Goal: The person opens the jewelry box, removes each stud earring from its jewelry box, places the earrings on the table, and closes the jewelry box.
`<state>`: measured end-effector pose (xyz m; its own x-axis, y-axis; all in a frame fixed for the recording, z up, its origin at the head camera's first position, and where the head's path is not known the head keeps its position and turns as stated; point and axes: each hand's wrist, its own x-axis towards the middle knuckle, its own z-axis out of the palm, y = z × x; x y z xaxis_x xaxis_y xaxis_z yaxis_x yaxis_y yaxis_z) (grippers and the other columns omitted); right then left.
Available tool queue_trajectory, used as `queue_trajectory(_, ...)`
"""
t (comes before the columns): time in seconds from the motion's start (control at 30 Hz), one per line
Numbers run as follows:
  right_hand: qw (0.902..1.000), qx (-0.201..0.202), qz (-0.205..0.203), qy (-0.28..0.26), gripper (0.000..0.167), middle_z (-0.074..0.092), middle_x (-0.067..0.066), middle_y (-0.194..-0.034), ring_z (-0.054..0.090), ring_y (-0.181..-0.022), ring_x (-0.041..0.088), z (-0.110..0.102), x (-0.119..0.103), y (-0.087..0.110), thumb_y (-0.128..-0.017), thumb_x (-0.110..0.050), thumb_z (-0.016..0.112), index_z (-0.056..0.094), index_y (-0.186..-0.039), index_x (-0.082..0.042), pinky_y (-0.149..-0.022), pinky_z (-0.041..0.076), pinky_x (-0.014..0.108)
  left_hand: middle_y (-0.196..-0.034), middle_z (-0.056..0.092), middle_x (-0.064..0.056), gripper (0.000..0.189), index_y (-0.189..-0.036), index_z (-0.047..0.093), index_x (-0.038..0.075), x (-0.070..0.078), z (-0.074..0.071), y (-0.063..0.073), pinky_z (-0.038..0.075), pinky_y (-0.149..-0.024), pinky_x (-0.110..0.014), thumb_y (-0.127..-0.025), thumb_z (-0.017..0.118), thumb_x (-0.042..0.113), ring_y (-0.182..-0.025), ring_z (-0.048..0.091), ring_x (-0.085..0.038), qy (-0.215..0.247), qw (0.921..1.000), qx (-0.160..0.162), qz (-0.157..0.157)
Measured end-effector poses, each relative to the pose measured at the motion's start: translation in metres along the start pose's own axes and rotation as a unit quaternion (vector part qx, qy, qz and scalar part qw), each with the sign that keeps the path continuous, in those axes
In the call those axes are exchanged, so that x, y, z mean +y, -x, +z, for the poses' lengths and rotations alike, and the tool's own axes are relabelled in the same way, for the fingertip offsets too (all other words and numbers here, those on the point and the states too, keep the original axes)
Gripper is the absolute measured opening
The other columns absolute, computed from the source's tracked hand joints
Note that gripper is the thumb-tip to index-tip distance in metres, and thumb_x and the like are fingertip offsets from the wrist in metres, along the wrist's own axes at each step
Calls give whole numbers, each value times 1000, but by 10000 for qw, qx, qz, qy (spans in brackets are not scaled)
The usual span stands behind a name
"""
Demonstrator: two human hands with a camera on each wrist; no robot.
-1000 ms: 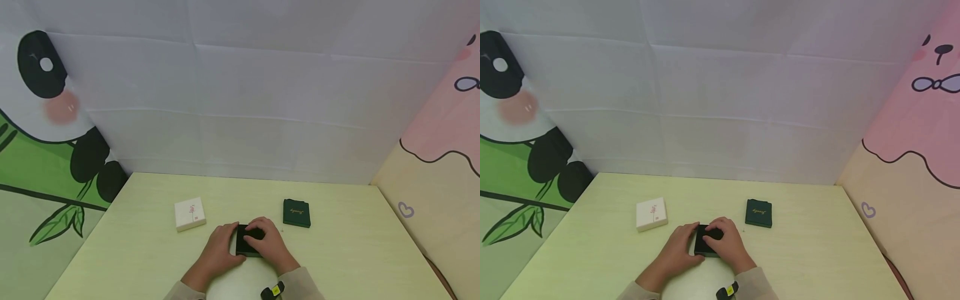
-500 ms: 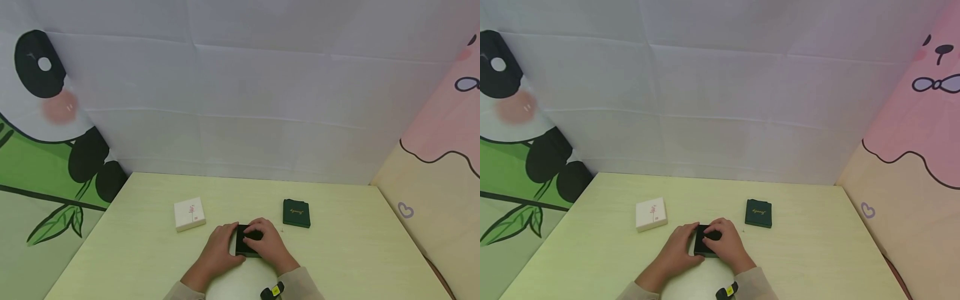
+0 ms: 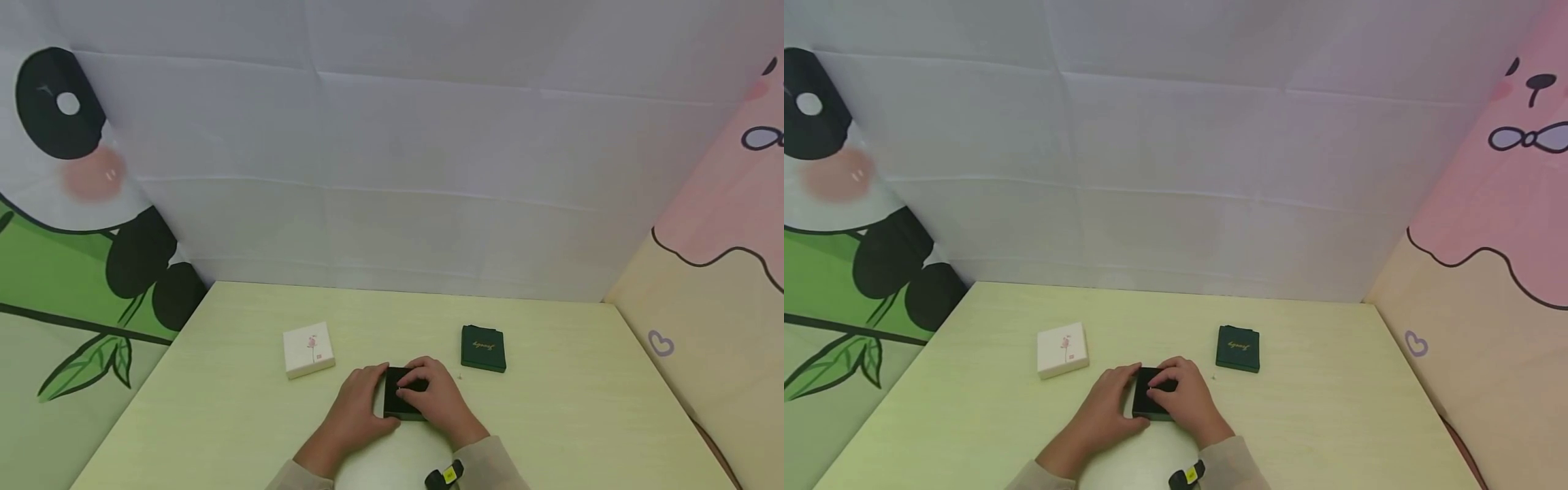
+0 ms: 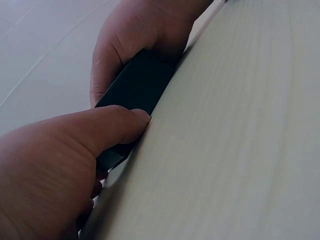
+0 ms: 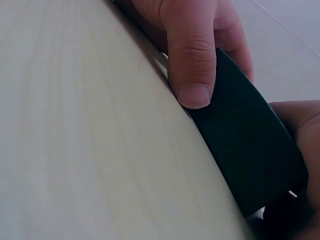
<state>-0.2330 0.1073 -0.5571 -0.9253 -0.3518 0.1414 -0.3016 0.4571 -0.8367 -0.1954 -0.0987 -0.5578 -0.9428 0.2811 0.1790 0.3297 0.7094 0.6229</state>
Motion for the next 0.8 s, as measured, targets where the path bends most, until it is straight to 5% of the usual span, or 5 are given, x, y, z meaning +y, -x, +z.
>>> queue_trajectory(0.8,9994,-308,84,160,13,61,0,-128,50,-128,33,-4,-1,0,-92,-28,79,74,-79,-28,-107,39,58,-143,55,-4,93,-150,48,8,-2,2,0,40,-108,-50,-72,90,36,-128,49,-25,-3,9999,85,78)
